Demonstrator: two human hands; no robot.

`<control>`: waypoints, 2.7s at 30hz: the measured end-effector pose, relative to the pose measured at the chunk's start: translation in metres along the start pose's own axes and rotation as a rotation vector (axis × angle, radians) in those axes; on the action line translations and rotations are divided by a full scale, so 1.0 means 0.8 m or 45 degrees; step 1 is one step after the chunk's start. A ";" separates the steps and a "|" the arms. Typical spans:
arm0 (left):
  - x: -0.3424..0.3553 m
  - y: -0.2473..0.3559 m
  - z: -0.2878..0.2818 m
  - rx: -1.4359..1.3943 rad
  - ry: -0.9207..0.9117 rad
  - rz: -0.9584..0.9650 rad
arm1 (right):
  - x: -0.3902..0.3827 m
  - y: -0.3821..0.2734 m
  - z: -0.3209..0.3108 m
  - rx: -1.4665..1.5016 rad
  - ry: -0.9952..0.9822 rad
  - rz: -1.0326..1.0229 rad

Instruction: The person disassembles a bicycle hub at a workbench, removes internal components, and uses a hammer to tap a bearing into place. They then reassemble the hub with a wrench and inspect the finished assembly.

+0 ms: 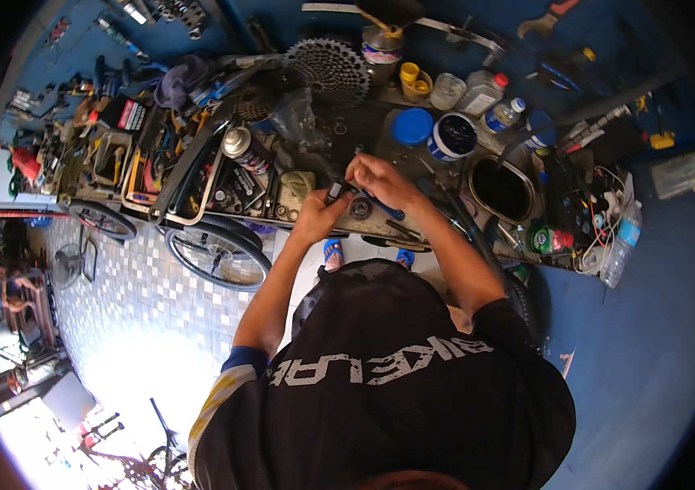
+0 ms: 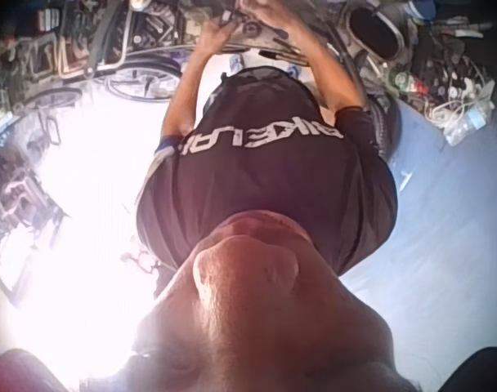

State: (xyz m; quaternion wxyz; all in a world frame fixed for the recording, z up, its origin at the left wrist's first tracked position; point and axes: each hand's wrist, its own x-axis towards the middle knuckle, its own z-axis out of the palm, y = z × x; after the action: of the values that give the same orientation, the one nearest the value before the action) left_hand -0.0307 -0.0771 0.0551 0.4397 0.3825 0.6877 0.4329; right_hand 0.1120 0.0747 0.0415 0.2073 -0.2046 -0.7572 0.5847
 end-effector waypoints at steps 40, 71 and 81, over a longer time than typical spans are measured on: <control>0.068 -0.050 -0.051 -1.427 -0.429 -0.378 | -0.196 -0.014 -0.106 0.585 0.536 0.709; 0.041 -0.029 -0.006 1.138 -0.315 0.664 | -0.232 0.004 -0.054 -0.601 0.362 0.883; 0.029 -0.047 0.016 1.054 -0.118 0.742 | -0.227 0.017 -0.046 -0.762 0.369 0.654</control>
State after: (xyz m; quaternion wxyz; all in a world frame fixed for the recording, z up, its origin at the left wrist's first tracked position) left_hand -0.0317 -0.0653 0.0102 0.1421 0.7196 0.6460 0.2112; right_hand 0.2840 0.0075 0.0233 0.0905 -0.5181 -0.7810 0.3369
